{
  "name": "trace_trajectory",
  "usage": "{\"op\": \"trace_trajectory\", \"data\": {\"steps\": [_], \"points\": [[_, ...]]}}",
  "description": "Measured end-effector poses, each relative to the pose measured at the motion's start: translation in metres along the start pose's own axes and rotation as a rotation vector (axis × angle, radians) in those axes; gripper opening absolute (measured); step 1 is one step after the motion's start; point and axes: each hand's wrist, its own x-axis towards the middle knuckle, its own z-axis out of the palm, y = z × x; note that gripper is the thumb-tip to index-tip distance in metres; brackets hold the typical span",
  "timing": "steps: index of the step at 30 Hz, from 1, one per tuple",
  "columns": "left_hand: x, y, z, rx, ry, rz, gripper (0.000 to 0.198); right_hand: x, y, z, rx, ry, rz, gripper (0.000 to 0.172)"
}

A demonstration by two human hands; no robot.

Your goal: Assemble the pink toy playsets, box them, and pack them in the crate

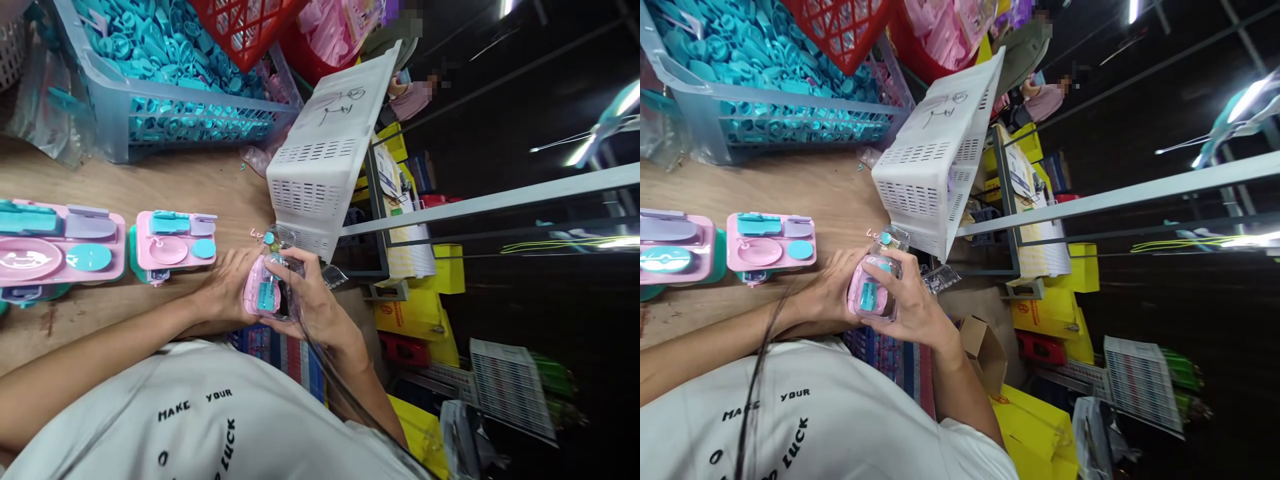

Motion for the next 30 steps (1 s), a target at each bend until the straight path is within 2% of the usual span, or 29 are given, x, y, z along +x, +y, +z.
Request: {"op": "trace_trajectory", "data": {"steps": [4,8,15,19,23,25,30], "points": [[0.0,-0.003,0.002,0.011,0.0,0.018,0.117,-0.004,-0.001,0.004,-0.015,0.039,0.012,0.094],[0.0,-0.001,0.0,0.048,-0.014,0.002,0.114,-0.002,-0.004,0.001,-0.028,0.025,0.0,0.089],[0.001,0.005,-0.004,0.05,-0.038,-0.022,0.108,-0.002,0.003,0.002,0.013,0.021,-0.063,0.09],[0.0,0.0,0.003,0.031,-0.027,-0.008,0.118,-0.002,0.006,0.005,0.026,0.052,-0.057,0.086],[-0.001,-0.003,0.01,0.032,0.002,-0.073,0.133,-0.002,0.005,0.009,0.023,0.058,-0.015,0.093],[0.0,-0.002,0.009,0.028,0.001,-0.085,0.128,-0.002,0.004,0.011,0.04,0.081,-0.014,0.091],[0.004,0.006,0.001,0.031,-0.022,-0.088,0.097,-0.004,0.006,0.014,0.06,0.112,-0.018,0.086]]}}
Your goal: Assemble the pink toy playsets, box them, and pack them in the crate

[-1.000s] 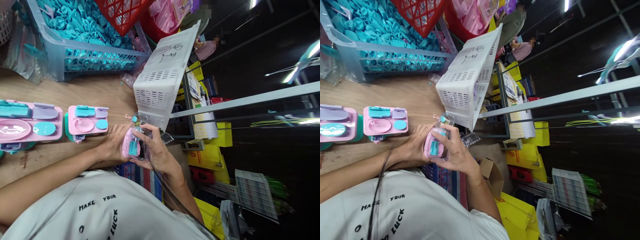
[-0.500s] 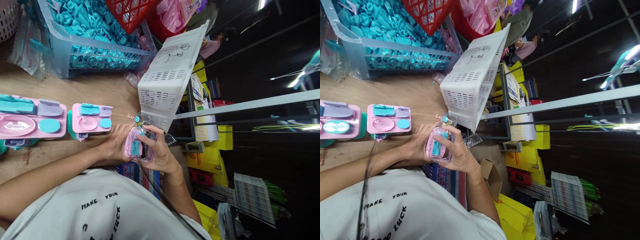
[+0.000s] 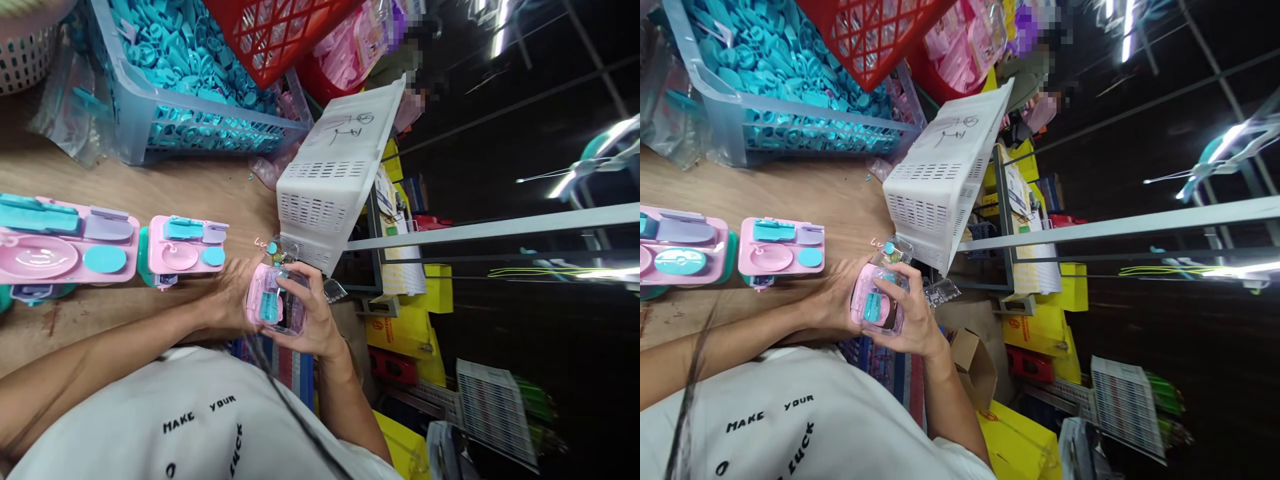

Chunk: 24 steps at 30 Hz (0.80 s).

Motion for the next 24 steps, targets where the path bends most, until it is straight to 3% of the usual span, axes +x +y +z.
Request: {"op": "trace_trajectory", "data": {"steps": [5,15,20,24], "points": [[-0.002,-0.003,0.001,-0.015,0.047,0.054,0.074,-0.002,0.003,0.002,0.035,-0.005,0.016,0.087],[-0.001,0.001,-0.002,0.018,0.018,0.005,0.072,0.012,0.002,-0.013,-0.013,-0.175,-0.013,0.099],[0.0,0.005,-0.006,0.032,0.018,0.033,0.063,0.011,0.005,-0.009,0.037,-0.098,-0.048,0.086],[0.0,0.004,-0.009,0.02,0.02,0.06,0.065,0.004,0.008,-0.003,0.031,-0.048,-0.026,0.086]]}}
